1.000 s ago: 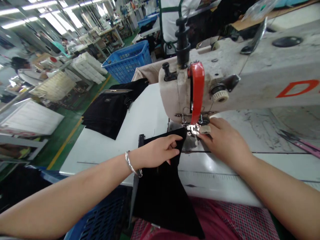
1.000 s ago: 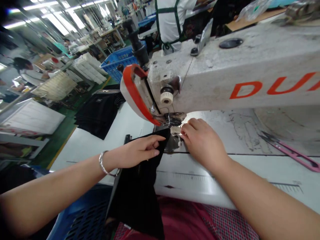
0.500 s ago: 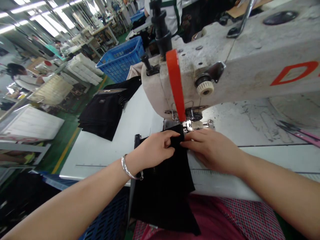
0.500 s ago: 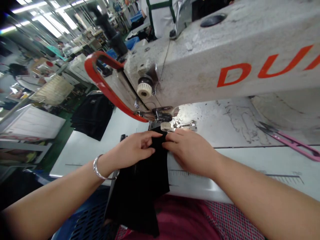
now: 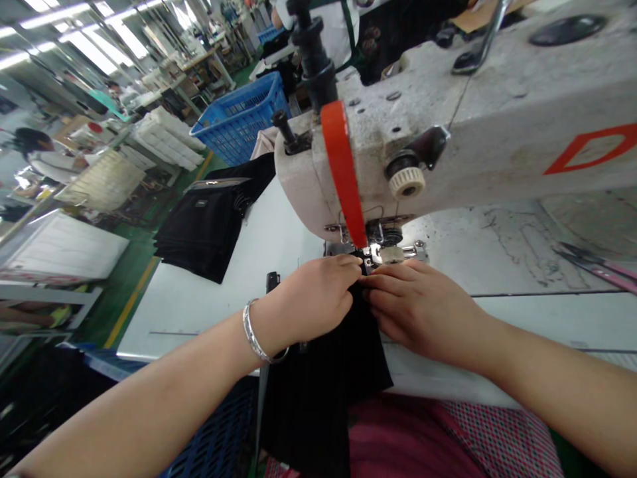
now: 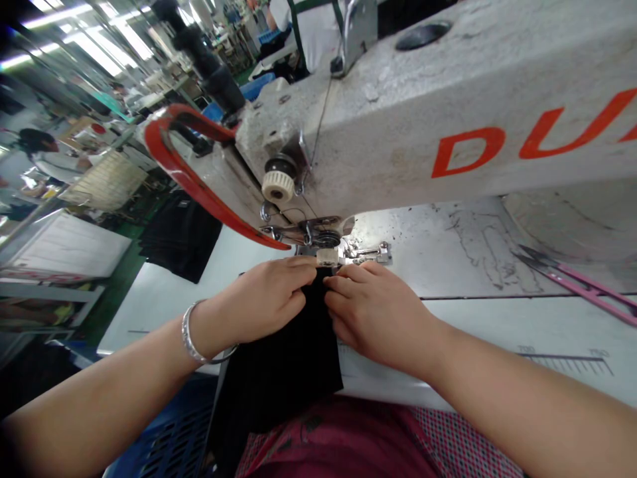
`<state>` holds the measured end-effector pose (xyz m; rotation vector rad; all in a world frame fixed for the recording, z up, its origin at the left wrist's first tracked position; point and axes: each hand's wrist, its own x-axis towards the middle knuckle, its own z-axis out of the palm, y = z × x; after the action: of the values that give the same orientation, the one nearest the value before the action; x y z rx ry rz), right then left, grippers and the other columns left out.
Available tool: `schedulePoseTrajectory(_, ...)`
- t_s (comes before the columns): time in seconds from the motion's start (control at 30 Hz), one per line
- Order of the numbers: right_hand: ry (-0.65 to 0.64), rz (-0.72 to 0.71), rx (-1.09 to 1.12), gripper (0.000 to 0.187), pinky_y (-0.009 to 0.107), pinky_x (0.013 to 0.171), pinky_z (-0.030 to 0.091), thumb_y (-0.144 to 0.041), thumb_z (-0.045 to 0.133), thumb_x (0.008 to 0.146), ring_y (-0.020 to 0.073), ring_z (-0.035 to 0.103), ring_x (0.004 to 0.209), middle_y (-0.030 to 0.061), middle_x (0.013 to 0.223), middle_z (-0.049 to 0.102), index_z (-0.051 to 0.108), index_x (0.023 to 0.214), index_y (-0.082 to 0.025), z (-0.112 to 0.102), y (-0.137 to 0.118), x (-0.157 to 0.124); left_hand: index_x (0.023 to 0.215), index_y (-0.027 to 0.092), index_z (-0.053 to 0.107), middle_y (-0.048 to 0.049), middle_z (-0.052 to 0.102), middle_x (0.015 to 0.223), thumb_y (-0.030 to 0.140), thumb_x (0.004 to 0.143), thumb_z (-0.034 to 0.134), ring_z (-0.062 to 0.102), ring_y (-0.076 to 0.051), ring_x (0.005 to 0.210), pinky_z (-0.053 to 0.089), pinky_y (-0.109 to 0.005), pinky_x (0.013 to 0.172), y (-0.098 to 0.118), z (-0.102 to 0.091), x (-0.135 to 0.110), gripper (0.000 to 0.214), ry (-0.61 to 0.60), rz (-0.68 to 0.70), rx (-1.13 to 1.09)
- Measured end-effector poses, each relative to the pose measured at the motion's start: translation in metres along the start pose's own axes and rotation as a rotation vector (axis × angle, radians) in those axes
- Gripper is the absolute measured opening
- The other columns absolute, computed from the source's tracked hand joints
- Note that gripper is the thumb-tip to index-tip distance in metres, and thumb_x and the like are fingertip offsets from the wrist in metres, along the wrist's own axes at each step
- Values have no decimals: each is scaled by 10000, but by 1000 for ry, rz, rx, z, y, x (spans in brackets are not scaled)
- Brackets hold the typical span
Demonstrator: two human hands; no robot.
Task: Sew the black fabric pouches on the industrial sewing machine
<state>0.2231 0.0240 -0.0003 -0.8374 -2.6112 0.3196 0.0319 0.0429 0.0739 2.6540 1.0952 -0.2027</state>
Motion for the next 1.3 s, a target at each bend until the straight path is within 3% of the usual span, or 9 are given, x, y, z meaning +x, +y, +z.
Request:
schedulePoseTrajectory(0.37, -8, 11, 5, 259, 458, 882, 429, -410, 594, 890, 287, 540, 1050, 87, 1064, 636, 645, 997, -179, 1, 3, -4, 937, 107, 578, -112, 614, 1003, 98, 837, 457, 586, -235, 935, 498, -370, 874, 5, 15, 4, 158, 41, 54, 60)
schedulePoseTrajectory(0.63, -10, -2, -28, 283, 486, 907, 416, -365, 554, 908, 313, 509, 1130, 112, 1193, 590, 619, 1110, -178, 3, 8, -3, 1130, 94, 568, -154, 579, 1202, 290, 958, 451, 509, -288, 1185, 409, -449, 1040, 3, 23, -8, 286, 118, 20, 62)
schedulePoseTrajectory(0.7, -5, -14, -9, 239, 478, 906, 419, -330, 546, 909, 300, 517, 1119, 106, 1200, 587, 629, 1077, -181, 4, 9, -4, 1209, 147, 528, -119, 552, 1266, 353, 992, 406, 501, -251, 1204, 405, -427, 1053, -1, 26, -35, 323, 185, -111, -19)
schedulePoseTrajectory(0.8, 32, -38, 13, 163, 476, 902, 428, -283, 556, 896, 285, 534, 1076, 95, 1154, 605, 647, 986, -182, 5, 9, -4, 1258, 169, 472, -125, 526, 1248, 421, 943, 511, 485, -291, 1189, 410, -489, 1021, -9, 47, -88, 405, 439, -557, 16)
schedulePoseTrajectory(0.9, 95, 8, 41, 137, 489, 904, 445, -255, 582, 867, 285, 540, 1041, 110, 1116, 600, 643, 957, -171, 9, 7, -2, 1077, 159, 531, -100, 546, 1064, 485, 843, 627, 527, -315, 1056, 425, -530, 960, -16, 75, -127, 413, 504, -803, 6)
schedulePoseTrajectory(1.0, 171, 203, 194, 185, 483, 903, 471, -216, 608, 826, 275, 543, 1030, 117, 1105, 566, 612, 1005, -169, 13, 0, 1, 872, 180, 515, -39, 555, 871, 418, 820, 640, 575, -251, 875, 478, -454, 857, -17, 87, -136, 274, 499, -877, -274)
schedulePoseTrajectory(1.13, 354, 577, 837, 408, 402, 816, 543, -268, 664, 781, 257, 571, 1081, 113, 1197, 540, 513, 1157, -214, 13, -27, 5, 1109, 185, 474, -22, 645, 895, 339, 774, 686, 632, -190, 777, 523, -337, 735, -18, 70, -124, 426, 692, -870, -1074)
schedulePoseTrajectory(1.23, 448, 819, 1358, 602, 287, 639, 538, -306, 715, 742, 200, 638, 879, 84, 1101, 611, 428, 1267, -241, 12, -55, 7, 1228, 167, 498, -61, 681, 1000, 304, 745, 694, 665, -205, 853, 547, -301, 745, -21, 56, -122, 539, 630, -771, -1566)
schedulePoseTrajectory(1.3, 446, 890, 1554, 605, 214, 484, 436, -348, 741, 724, 127, 579, 626, 38, 921, 634, 456, 1244, -228, 14, -72, 6, 1181, 149, 571, -69, 689, 961, 303, 746, 673, 670, -209, 842, 556, -280, 715, -22, 53, -128, 472, 549, -755, -1690)
